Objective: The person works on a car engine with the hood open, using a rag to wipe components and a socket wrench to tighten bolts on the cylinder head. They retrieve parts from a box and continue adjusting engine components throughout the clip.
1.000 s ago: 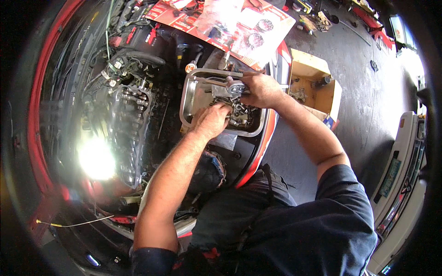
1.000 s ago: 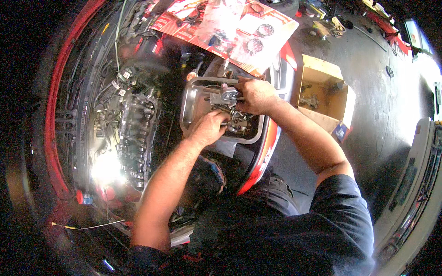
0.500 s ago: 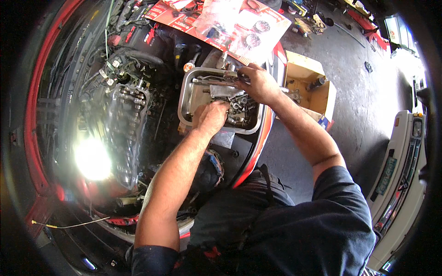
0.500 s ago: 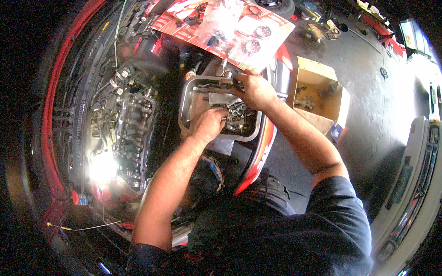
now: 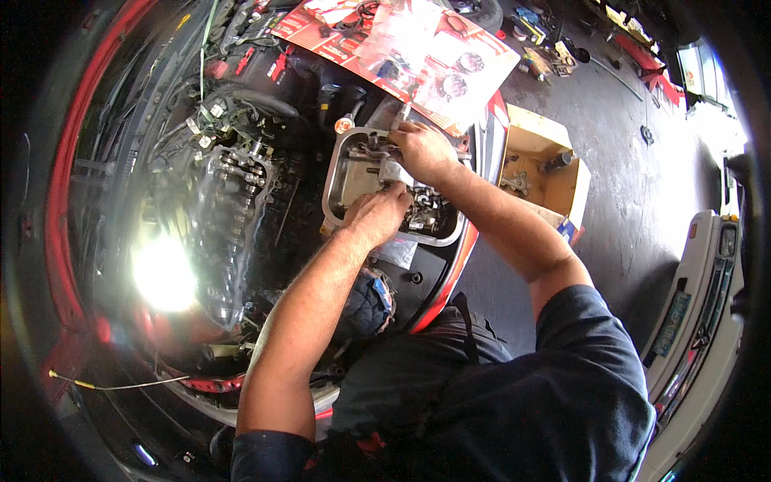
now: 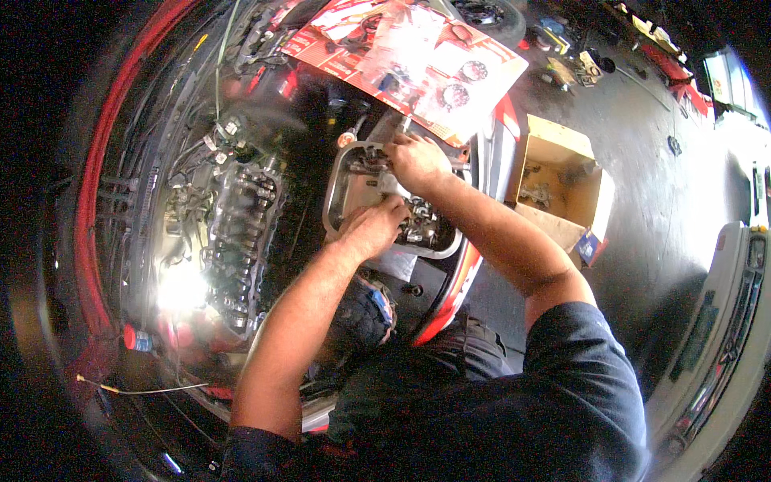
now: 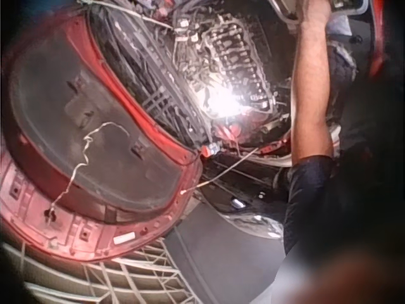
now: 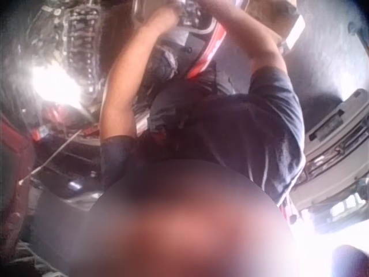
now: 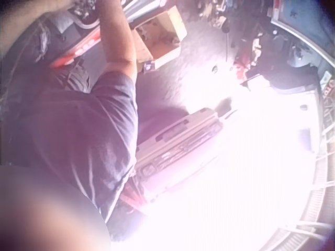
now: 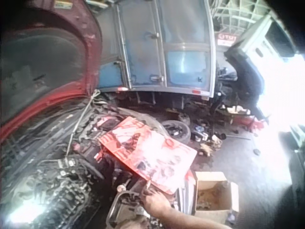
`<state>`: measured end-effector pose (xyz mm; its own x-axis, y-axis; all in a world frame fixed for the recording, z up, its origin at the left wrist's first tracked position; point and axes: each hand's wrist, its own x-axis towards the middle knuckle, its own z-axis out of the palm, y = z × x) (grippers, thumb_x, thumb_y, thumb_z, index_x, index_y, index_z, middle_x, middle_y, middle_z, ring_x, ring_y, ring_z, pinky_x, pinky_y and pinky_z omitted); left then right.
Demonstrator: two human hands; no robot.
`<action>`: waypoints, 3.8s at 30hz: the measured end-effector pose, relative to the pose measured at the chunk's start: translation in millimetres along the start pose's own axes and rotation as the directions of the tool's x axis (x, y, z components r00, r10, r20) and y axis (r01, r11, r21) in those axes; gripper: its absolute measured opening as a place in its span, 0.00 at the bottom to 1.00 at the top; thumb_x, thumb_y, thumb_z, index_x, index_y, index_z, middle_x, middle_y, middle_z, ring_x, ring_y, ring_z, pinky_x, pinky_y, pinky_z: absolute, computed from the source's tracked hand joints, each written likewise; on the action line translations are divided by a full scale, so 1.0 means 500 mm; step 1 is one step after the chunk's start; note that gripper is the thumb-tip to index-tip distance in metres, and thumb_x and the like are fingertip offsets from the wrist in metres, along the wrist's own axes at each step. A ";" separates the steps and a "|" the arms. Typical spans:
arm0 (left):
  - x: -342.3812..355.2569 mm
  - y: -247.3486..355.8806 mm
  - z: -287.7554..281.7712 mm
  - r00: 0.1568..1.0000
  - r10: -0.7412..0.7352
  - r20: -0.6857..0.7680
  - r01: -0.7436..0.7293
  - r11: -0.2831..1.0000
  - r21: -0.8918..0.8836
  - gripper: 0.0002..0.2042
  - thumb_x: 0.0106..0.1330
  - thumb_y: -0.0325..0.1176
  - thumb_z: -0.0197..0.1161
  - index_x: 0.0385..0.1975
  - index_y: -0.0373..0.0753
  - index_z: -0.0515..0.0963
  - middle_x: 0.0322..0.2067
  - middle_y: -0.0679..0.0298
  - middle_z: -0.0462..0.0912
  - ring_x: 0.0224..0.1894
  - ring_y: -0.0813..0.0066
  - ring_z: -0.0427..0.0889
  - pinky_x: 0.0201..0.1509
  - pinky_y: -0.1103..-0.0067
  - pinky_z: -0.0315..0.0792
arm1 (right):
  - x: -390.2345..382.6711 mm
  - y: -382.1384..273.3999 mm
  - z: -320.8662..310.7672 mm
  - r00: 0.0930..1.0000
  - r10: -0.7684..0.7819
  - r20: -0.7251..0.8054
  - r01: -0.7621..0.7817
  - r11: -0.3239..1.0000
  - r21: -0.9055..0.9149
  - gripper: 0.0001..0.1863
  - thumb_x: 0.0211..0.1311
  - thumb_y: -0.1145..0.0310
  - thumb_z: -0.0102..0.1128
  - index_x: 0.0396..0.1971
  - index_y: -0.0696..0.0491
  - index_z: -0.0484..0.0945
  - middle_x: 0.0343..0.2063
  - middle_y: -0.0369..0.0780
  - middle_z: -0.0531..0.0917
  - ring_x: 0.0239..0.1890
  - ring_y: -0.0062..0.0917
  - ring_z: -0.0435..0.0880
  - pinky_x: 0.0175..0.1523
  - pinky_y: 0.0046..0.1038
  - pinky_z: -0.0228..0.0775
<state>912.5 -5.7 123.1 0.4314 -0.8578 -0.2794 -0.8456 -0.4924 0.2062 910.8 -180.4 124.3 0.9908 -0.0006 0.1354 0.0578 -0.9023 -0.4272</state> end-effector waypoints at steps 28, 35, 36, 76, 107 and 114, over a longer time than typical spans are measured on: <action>-0.643 0.236 0.031 0.533 -0.846 0.015 -0.685 -0.442 -0.579 0.24 0.71 0.27 0.53 0.66 0.40 0.62 0.57 0.51 0.75 0.60 0.58 0.75 0.62 0.61 0.71 | -0.338 -0.375 0.033 0.840 -0.475 0.263 0.242 0.761 0.602 0.26 0.60 0.64 0.64 0.58 0.53 0.71 0.49 0.48 0.76 0.53 0.43 0.77 0.56 0.38 0.72; -0.730 0.300 0.008 0.350 -0.925 -0.150 -0.792 -0.207 -0.574 0.23 0.71 0.25 0.50 0.67 0.38 0.60 0.59 0.50 0.73 0.62 0.60 0.73 0.65 0.68 0.69 | -0.396 -0.535 -0.038 0.508 -0.629 0.588 -0.419 0.416 0.807 0.22 0.71 0.61 0.55 0.56 0.61 0.70 0.49 0.45 0.80 0.52 0.27 0.78 0.57 0.31 0.70; -0.736 0.309 0.009 0.310 -0.941 -0.135 -0.783 -0.172 -0.598 0.24 0.71 0.26 0.51 0.67 0.38 0.59 0.60 0.50 0.73 0.62 0.59 0.72 0.66 0.67 0.68 | -0.402 -0.555 -0.043 0.464 -0.661 0.590 -0.466 0.384 0.797 0.22 0.71 0.60 0.55 0.55 0.62 0.71 0.48 0.45 0.81 0.51 0.27 0.79 0.57 0.30 0.70; -1.239 0.184 0.304 0.603 -0.755 -0.259 -0.017 0.312 -0.950 0.14 0.67 0.34 0.61 0.46 0.32 0.74 0.37 0.50 0.81 0.38 0.58 0.83 0.44 0.68 0.77 | -0.681 -0.983 0.241 0.506 -0.404 0.762 -0.279 0.759 0.588 0.20 0.64 0.65 0.50 0.52 0.60 0.70 0.38 0.41 0.79 0.40 0.25 0.76 0.48 0.31 0.70; -1.169 -0.027 0.338 0.416 -0.874 -0.251 -0.298 0.130 -0.946 0.11 0.71 0.26 0.56 0.50 0.33 0.76 0.36 0.64 0.81 0.37 0.81 0.79 0.40 0.81 0.77 | -0.321 -0.600 0.182 0.841 0.115 0.528 -0.127 0.992 -0.013 0.33 0.47 0.35 0.66 0.27 0.57 0.83 0.25 0.47 0.84 0.32 0.38 0.84 0.40 0.36 0.76; -1.158 -0.005 0.326 0.416 -0.805 -0.423 -0.216 0.364 -0.906 0.11 0.70 0.25 0.57 0.50 0.33 0.76 0.37 0.64 0.79 0.37 0.82 0.79 0.41 0.83 0.78 | -0.284 -0.591 0.211 0.562 0.167 0.810 -0.160 0.983 -0.091 0.46 0.36 0.30 0.71 0.42 0.60 0.80 0.41 0.47 0.84 0.40 0.36 0.84 0.42 0.33 0.78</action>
<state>613.6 516.1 131.4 0.9932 -0.0222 0.1143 -0.1162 -0.1275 0.9850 765.8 131.8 136.8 0.6658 0.1984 -0.7193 -0.1127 -0.9262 -0.3598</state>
